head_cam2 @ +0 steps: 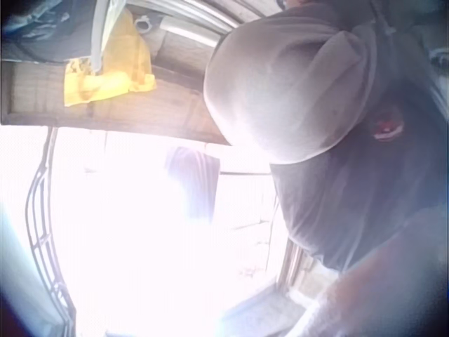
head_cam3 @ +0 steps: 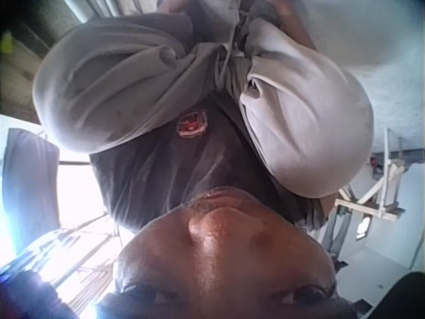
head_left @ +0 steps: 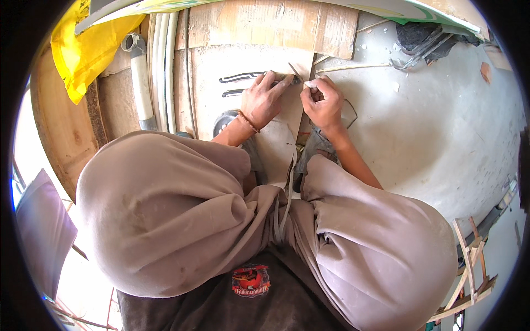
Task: The person sits on the floor and uses pliers to strip a thin electrical wire, then uses a soldering iron to melt solder onto the wire tip and a small electronic component.
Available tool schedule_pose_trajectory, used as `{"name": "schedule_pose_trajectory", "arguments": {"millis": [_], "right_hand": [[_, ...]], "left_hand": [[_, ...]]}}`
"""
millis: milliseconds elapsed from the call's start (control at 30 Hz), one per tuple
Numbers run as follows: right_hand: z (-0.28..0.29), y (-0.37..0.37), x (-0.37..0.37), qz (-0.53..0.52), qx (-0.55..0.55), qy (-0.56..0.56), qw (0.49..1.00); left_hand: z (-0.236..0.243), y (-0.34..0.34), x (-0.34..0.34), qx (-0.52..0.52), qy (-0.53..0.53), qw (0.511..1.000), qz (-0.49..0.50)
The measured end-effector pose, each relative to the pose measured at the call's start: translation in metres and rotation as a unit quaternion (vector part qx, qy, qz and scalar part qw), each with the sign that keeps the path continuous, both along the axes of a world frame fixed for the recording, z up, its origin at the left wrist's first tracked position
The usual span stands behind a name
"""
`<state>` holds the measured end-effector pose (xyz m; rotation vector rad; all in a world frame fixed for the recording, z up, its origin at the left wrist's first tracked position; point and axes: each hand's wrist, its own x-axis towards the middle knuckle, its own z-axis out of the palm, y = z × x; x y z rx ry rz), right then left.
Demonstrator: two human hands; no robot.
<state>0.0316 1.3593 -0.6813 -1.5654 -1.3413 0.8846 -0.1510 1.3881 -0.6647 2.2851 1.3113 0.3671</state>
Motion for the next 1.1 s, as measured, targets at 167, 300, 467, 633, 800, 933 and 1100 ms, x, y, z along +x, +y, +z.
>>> {"name": "schedule_pose_trajectory", "arguments": {"millis": [167, 300, 467, 633, 800, 933, 1100], "right_hand": [[-0.007, 0.009, -0.006, 0.022, 0.022, -0.004, 0.999], [-0.006, -0.008, -0.003, 0.009, -0.035, 0.011, 0.999], [-0.009, 0.016, -0.015, 0.025, 0.047, 0.001, 0.999], [-0.004, 0.015, -0.003, 0.023, 0.030, -0.025, 0.999], [0.052, 0.027, 0.016, -0.059, -0.108, 0.341, 0.932], [0.114, 0.020, 0.033, -0.071, -0.258, 0.597, 0.757], [0.138, 0.022, 0.032, -0.010, -0.306, 0.689, 0.657]], "left_hand": [[-0.002, 0.002, 0.003, 0.017, -0.023, 1.000, 0.004], [0.003, -0.005, 0.003, -0.002, 0.019, 1.000, 0.001], [0.003, 0.000, 0.002, -0.002, 0.011, 1.000, 0.006], [0.002, 0.001, 0.003, -0.006, -0.013, 1.000, 0.002], [0.011, 0.003, -0.004, -0.035, -0.076, 0.996, 0.035], [0.048, 0.025, -0.013, -0.171, -0.146, 0.962, 0.154], [0.113, 0.062, -0.009, -0.426, -0.374, 0.819, 0.090]]}}
